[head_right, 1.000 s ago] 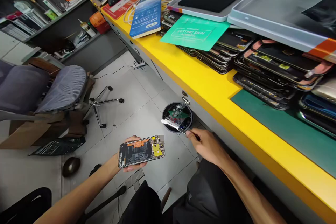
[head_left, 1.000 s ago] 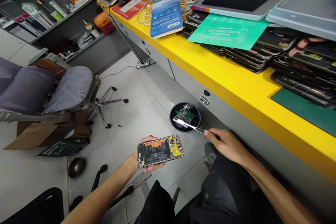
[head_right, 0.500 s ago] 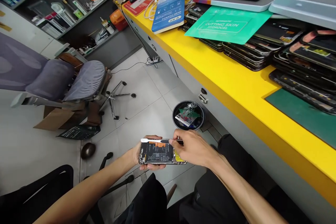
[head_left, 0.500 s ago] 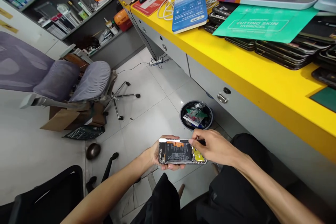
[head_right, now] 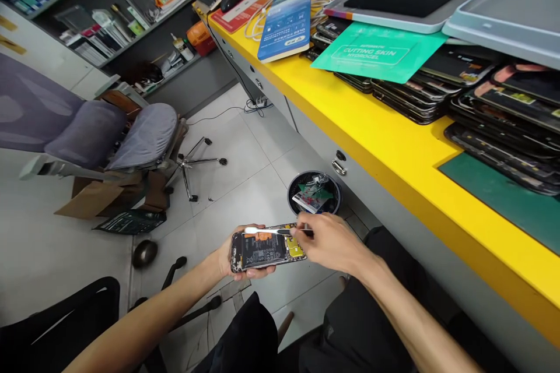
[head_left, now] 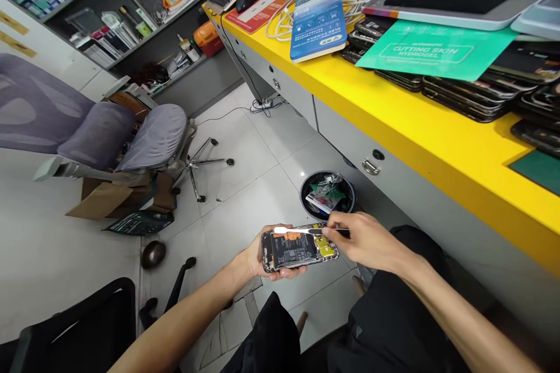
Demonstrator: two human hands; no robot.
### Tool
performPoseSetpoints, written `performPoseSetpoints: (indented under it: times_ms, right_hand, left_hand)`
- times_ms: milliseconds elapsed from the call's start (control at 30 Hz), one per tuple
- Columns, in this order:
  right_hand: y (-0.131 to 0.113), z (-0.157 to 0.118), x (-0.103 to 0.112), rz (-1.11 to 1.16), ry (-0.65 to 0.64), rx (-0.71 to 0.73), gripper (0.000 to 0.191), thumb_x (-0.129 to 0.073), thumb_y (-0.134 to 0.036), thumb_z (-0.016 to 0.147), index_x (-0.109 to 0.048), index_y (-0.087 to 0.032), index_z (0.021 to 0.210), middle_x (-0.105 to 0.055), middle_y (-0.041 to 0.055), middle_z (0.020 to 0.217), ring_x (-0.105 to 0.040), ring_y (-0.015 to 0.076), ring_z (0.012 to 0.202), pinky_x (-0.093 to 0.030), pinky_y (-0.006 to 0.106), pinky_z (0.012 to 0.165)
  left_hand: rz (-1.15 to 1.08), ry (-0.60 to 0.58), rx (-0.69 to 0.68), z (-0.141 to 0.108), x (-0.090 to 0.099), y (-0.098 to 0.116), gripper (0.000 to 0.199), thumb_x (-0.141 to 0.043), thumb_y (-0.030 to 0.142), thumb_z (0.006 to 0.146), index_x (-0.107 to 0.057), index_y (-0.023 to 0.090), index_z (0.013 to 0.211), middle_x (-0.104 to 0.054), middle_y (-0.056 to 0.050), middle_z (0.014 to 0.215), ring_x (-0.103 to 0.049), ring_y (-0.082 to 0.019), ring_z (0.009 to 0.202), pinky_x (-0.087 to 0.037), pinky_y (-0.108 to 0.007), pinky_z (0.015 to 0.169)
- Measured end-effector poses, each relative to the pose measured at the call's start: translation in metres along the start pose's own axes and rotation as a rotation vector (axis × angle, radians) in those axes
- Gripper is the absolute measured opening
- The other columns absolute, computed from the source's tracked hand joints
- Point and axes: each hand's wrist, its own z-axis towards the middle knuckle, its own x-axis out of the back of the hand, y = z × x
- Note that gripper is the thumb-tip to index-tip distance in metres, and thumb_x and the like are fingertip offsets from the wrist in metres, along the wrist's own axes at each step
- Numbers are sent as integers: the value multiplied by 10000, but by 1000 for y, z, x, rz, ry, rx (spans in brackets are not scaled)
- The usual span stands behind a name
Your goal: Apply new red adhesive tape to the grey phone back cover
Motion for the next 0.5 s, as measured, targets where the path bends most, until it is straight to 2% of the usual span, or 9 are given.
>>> performPoseSetpoints:
  times_ms: [133, 267, 367, 500]
  right_hand:
    - [23, -9, 12, -8, 106, -95, 260, -553, -446, 955, -599, -253, 787, -504, -46, 535, -377, 148, 454, -249, 291, 490]
    - [14, -4, 8, 63, 57, -53, 304, -518, -464, 997, -629, -240, 824, -638, -18, 685, -514, 159, 569, -346, 285, 547]
    - [10, 4, 0, 91, -5, -30, 310, -590, -457, 1000, -633, -213, 813, -643, -26, 714, -527, 138, 579, -384, 269, 569]
    - [26, 1, 5, 80, 84, -108, 362, -605, -485, 1023, -613, -185, 820, -574, -41, 706, -521, 127, 592, -431, 270, 600]
  left_hand:
    - [42, 59, -88, -10, -7, 0, 599, -517, 676, 985, -622, 146, 1243, -703, -78, 956, -589, -97, 584, -372, -171, 379]
    - [61, 84, -111, -13, -13, 0, 579, -528, 664, 998, -632, 144, 1228, -692, -55, 936, -577, -84, 570, -395, -168, 392]
    - [74, 93, -100, -14, -13, 1, 591, -526, 676, 993, -635, 142, 1222, -691, -55, 931, -575, -86, 569, -404, -176, 398]
    - [68, 98, -123, -20, -12, 2, 576, -530, 665, 996, -629, 149, 1234, -690, -52, 930, -572, -86, 570, -412, -180, 405]
